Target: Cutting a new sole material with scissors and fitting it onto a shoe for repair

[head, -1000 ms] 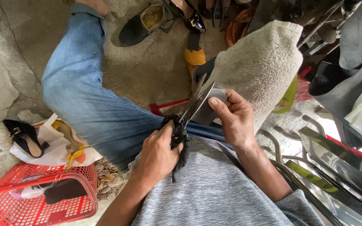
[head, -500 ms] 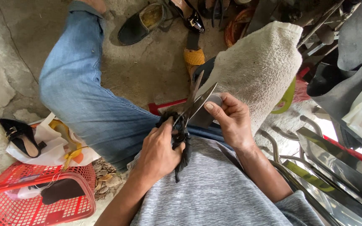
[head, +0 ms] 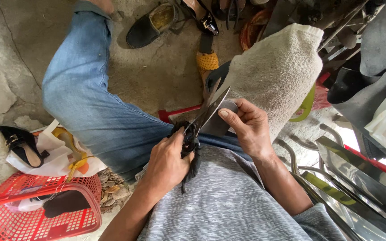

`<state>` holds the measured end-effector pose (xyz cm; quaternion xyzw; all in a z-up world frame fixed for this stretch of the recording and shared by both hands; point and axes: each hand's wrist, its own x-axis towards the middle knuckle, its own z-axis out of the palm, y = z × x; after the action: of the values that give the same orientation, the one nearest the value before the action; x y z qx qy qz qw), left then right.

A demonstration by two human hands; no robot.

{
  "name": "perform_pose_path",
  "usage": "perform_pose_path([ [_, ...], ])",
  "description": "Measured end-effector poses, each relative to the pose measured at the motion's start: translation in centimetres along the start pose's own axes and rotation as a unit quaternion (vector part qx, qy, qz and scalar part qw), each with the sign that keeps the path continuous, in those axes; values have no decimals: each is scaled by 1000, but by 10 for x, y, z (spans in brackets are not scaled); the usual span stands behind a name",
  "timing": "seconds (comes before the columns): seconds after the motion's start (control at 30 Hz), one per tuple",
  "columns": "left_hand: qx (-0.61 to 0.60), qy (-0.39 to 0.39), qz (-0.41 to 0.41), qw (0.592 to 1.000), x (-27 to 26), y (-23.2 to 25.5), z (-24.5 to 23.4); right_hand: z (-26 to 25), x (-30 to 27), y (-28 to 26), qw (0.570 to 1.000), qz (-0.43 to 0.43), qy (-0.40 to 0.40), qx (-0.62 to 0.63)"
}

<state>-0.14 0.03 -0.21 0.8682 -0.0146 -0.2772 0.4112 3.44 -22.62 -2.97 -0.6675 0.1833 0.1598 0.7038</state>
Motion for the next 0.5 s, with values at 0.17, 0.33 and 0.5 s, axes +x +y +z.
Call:
perform_pose_path([
  [0.17, 3, 8, 12, 1000, -2, -10, 9, 4, 0, -10, 1000, 5, -5, -2],
  [0.33, -62, -37, -31, 997, -2, -31, 14, 8, 3, -15, 1000, 10, -20, 2],
  [0.5, -200, 17, -119, 972, 8, 4, -15, 13, 5, -7, 998, 24, 6, 65],
])
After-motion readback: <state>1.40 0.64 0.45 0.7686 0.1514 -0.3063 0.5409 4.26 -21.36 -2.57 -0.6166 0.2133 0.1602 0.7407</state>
